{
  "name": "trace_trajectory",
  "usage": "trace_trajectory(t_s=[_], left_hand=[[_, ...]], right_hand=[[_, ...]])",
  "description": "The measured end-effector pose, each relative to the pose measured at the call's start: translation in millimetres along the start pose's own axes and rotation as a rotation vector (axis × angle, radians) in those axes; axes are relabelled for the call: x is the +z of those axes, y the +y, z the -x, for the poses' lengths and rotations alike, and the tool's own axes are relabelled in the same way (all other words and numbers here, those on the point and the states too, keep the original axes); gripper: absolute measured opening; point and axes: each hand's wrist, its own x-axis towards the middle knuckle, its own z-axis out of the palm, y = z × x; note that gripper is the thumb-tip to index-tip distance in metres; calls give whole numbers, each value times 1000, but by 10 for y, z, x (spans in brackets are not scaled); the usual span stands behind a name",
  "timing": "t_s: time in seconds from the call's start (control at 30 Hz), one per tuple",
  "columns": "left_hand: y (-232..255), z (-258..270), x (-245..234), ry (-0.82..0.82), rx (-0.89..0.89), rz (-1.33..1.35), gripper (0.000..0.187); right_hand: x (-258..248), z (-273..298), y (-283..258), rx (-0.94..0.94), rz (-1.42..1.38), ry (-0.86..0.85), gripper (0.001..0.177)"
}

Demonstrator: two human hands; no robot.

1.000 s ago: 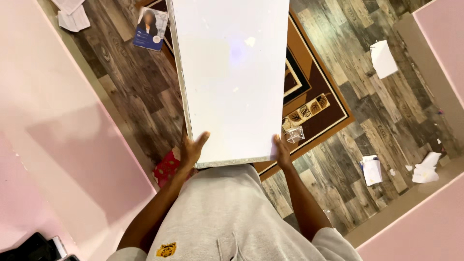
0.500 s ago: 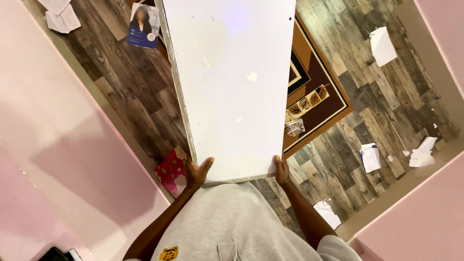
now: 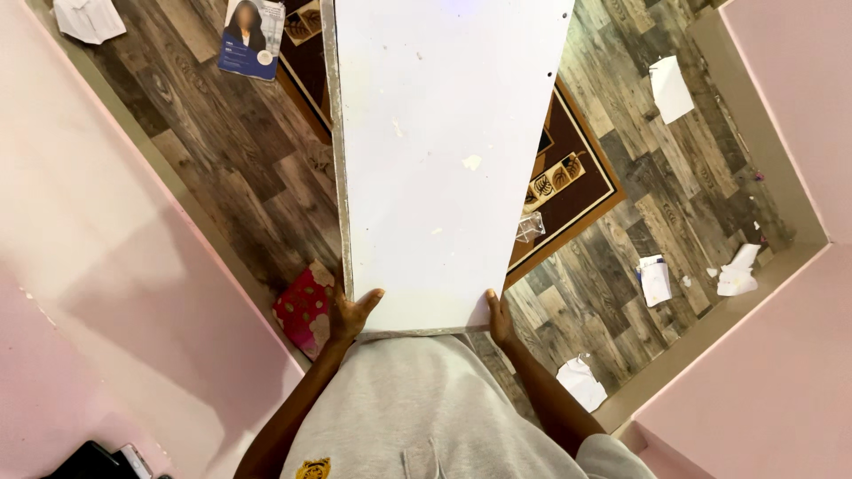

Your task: The person rotates and lifts a large white wooden cabinet frame on a patterned rug by hand.

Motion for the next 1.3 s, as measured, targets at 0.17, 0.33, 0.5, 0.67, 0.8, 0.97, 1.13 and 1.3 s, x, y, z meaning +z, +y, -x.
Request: trace_trajectory(t_s=[0.17,0.33,0.5,0.67,0.8,0.97,1.13,1.3], left_hand=[[213,-19,57,35,10,-39,100],[109,37,51,47,-40,-54,101],[-235,162,173,58,-71,-67,74],[-364,325,216,113,-225,4,70],[-505,310,190,98,-345,-256,56],[-511,394,134,92,-409,-60,58],[-429,27,-29,-7,-371,29,58],[-17,-888,-231,-182,-109,316,74]], right_hand=[[60,-77,-47,84,64,192,77],[283,-76,1,-69,111,403,68],[242,-32,82,-130,99,427,65],[219,112,157,-248,71,370,62],[186,167,131,-174,83,328,61],[162,236,-88,-29,65,296,62],[69,102,-303,8,29,216,66],[63,-93,-263,-130,178,227,73]])
